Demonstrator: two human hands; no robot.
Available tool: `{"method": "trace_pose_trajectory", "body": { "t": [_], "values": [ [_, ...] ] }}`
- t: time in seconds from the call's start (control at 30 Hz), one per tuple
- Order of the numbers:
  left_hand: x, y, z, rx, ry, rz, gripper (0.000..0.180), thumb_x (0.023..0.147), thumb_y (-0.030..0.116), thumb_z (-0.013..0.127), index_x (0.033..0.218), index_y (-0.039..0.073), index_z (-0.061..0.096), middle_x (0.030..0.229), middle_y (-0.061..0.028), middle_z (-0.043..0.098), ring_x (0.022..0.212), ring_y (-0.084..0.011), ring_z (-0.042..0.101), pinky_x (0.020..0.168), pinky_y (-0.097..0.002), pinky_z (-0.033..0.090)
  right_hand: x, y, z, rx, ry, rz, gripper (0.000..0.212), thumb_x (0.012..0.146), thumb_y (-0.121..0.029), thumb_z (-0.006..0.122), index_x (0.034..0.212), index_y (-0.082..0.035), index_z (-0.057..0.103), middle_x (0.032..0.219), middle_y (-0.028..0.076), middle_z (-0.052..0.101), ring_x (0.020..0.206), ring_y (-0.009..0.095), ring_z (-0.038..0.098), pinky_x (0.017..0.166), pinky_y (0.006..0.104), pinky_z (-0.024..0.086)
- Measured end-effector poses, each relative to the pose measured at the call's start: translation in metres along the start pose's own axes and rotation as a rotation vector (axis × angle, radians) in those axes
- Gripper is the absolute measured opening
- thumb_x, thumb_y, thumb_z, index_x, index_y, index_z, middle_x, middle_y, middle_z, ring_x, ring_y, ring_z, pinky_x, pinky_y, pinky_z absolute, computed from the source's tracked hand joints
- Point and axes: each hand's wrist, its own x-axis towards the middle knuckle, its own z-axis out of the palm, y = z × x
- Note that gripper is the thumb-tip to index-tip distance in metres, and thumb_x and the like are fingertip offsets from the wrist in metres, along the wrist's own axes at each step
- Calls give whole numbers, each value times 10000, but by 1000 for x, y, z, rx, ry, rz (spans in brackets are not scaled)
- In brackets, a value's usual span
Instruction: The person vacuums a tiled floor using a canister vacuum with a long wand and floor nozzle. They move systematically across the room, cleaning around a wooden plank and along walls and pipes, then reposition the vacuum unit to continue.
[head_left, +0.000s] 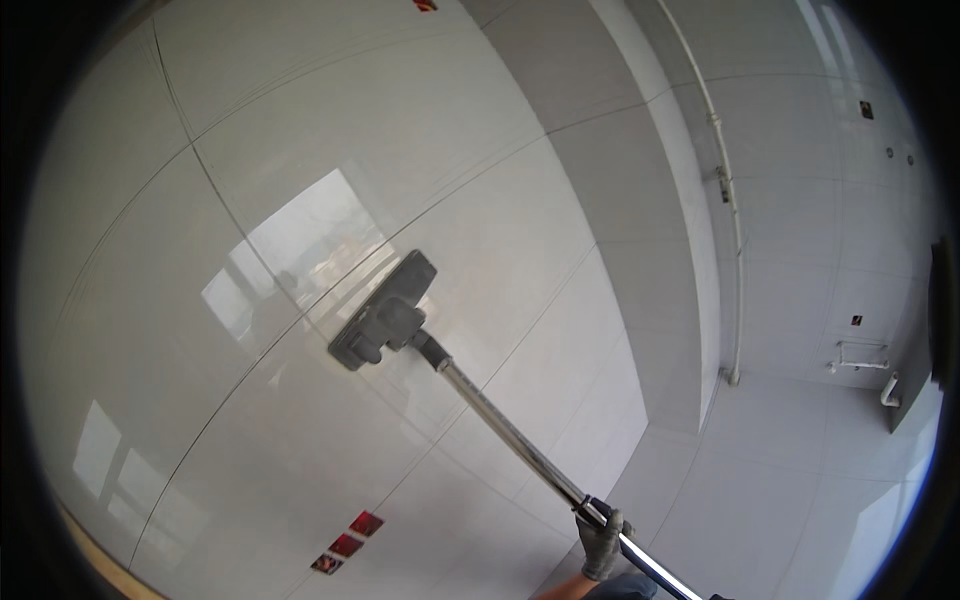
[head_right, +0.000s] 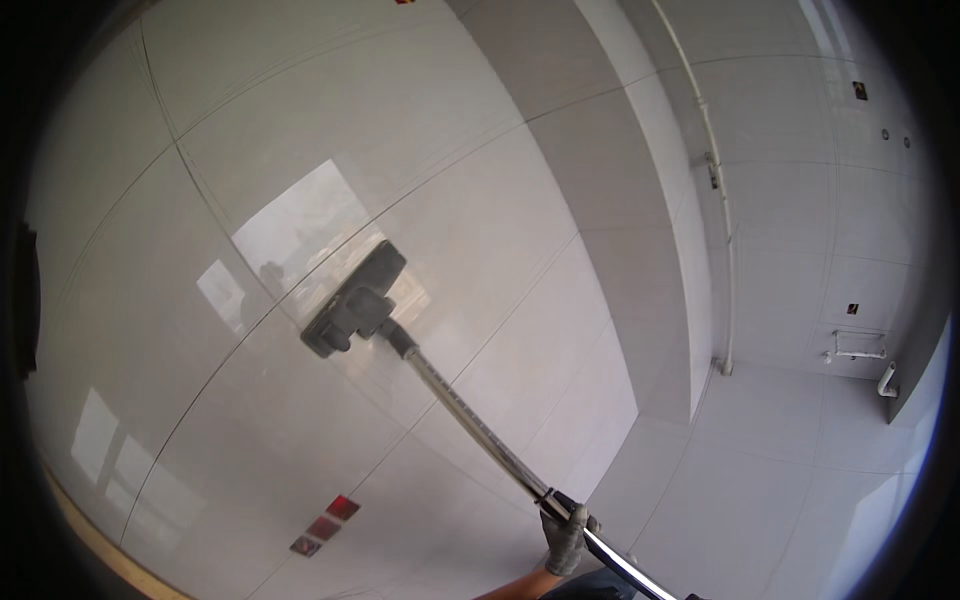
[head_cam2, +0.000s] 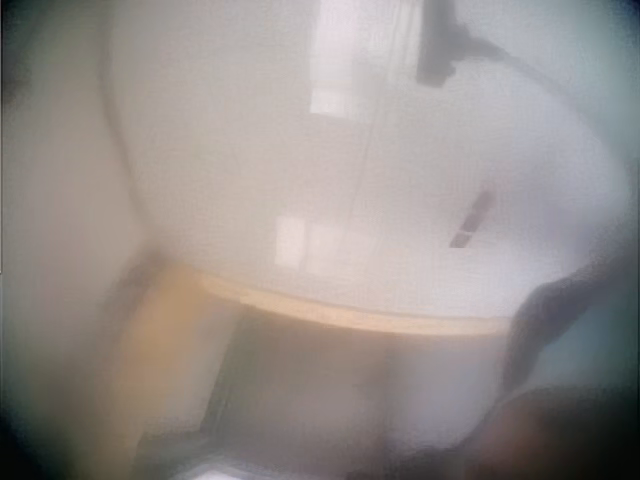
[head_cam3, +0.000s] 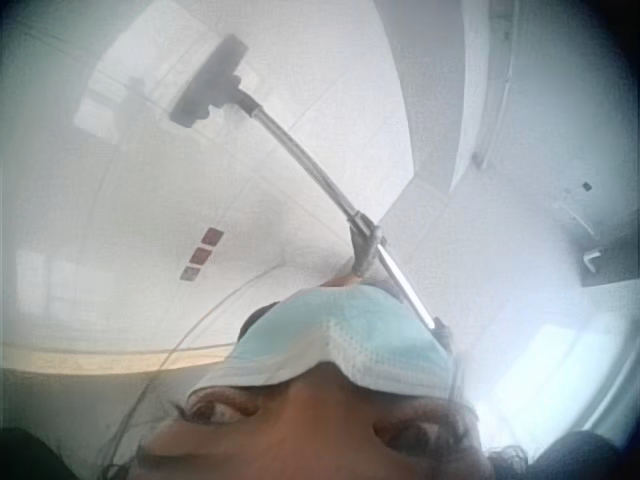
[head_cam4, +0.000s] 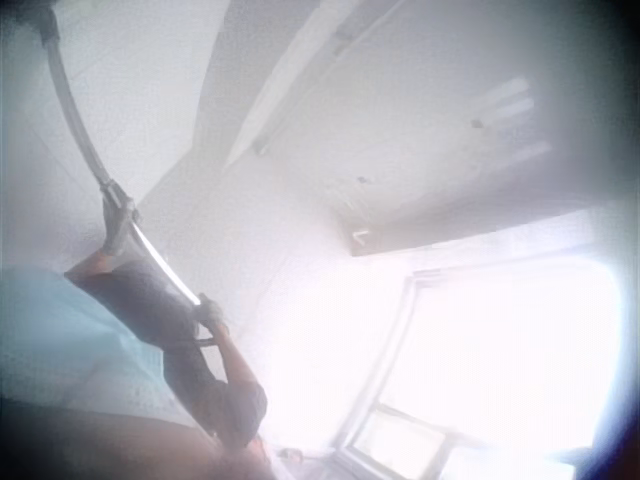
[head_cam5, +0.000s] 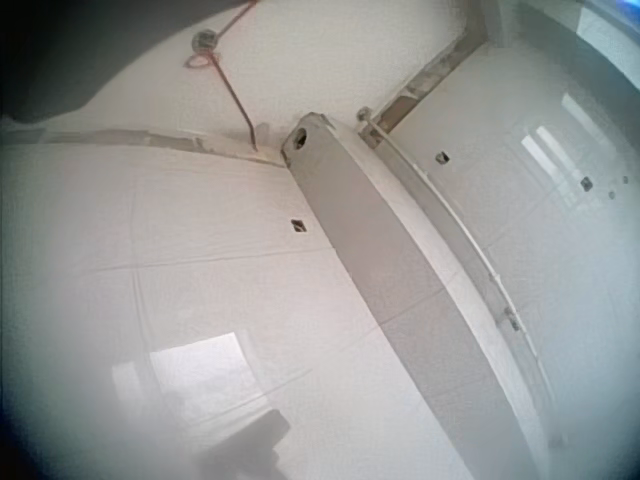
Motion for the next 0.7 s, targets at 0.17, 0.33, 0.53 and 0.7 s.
{"method": "trace_pose_trajectory", "body": {
  "t": [0.17, 0.33, 0.53, 0.7],
  "values": [
    [125, 134, 70, -71, -136, 252, 437, 870, 115, 642, 1175, 134, 329, 748, -6, 494, 502, -86, 531, 447, -276, 505, 12, -88, -123, -13, 90, -155, 522, 606, -473, 705, 997, -138, 620, 776, 120, 676, 762, 328, 663, 735, 391, 542],
    [275, 378, 187, -66, -468, 716, 227, 892, 254, 652, 946, 78, 520, 761, -14, 507, 581, -109, 504, 520, -286, 465, -41, -262, -325, 266, 369, -630, 428, 676, -349, 775, 931, -50, 604, 737, 107, 650, 717, 242, 642, 731, 343, 520],
    [384, 572, 295, -8, -457, 782, 196, 870, 104, 586, 708, 45, 493, 595, -69, 512, 506, -184, 505, 521, -336, 494, -69, -383, -477, 618, 318, -826, 403, 779, -206, 774, 1001, 8, 515, 683, 51, 592, 616, 133, 602, 566, 283, 543],
    [369, 499, 249, -106, -520, 748, 197, 887, 165, 610, 763, 58, 499, 581, -41, 484, 497, -154, 488, 480, -309, 469, -17, -330, -397, 784, 88, -1122, 644, 817, -193, 743, 1315, -16, 374, 887, 72, 586, 732, 160, 652, 643, 304, 581]
  ]
}}
